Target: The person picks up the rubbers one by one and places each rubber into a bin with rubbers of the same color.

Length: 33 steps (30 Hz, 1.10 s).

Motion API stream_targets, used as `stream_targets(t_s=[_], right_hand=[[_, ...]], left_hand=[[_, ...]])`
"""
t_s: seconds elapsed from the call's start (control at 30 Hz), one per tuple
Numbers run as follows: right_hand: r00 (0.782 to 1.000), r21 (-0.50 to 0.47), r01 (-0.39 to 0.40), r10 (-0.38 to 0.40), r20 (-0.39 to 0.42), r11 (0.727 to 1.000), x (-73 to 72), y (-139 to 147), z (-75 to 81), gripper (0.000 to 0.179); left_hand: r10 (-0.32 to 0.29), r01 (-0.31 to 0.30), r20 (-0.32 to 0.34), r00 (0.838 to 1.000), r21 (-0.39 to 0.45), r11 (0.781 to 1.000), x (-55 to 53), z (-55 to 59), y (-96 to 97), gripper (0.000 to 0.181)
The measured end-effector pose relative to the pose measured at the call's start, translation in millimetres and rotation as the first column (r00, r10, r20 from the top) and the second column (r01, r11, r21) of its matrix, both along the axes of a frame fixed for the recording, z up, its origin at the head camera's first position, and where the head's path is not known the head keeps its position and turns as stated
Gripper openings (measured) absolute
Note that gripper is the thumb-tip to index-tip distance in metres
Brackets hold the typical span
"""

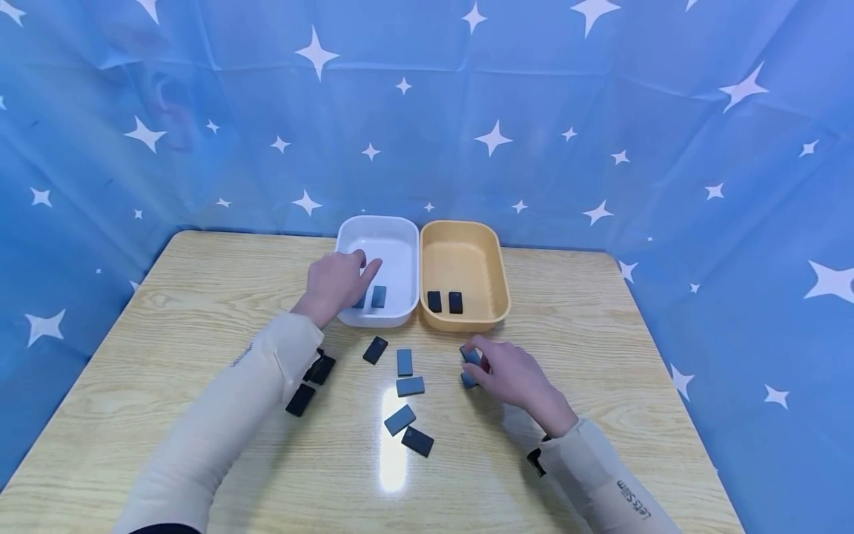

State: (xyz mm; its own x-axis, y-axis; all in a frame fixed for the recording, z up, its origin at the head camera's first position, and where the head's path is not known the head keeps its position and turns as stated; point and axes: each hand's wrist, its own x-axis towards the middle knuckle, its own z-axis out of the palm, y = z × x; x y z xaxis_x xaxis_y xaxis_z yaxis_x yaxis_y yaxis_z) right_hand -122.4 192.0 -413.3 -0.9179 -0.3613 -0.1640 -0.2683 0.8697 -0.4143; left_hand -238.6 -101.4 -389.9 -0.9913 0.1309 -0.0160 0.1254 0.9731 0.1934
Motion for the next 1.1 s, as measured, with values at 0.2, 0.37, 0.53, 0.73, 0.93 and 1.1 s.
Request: stream_targets(t_s=[0.2,0.37,0.53,0.73,0.93,1.1], right_hand=[[1.0,-0.004,-0.003,0.003,0.0,1.0,0.5,-1,1.0,0.023],[1.0,-0.006,-0.005,0.005,-0.003,1.0,1.2,0,1.1,0.023],[1.0,-0.005,-0.006,0.006,-0.004,1.0,1.3,2,0.0,0.023],[1.0,-0.004,0.004,-0.004,0.004,1.0,0.7,2,0.8,0.024],[1.0,-0.009,0.011,-0.011,0.005,1.0,0.5,2,0.2,0.023],[1.0,-0.011,0.008,-0.008,-0.002,1.0,1.0,2,-0.2,0.023]], left_hand=[[-0.06,0.059,-0.057,0.997,-0.014,0.998,18.2,-0.2,-1.6,0.055],[-0.087,0.091,-0.108,0.99,0.033,0.995,32.7,1.1,-5.6,0.045],[-0.101,0.114,-0.14,0.985,0.088,0.99,43.9,1.9,-13.0,0.039],[-0.114,0.131,-0.139,0.984,0.114,0.985,56.2,2.2,-23.0,0.036],[-0.087,0.103,-0.129,0.988,0.121,0.987,63.7,0.8,-36.9,0.034],[-0.085,0.103,-0.148,0.985,0.119,0.988,68.2,-2.7,-47.7,0.031]])
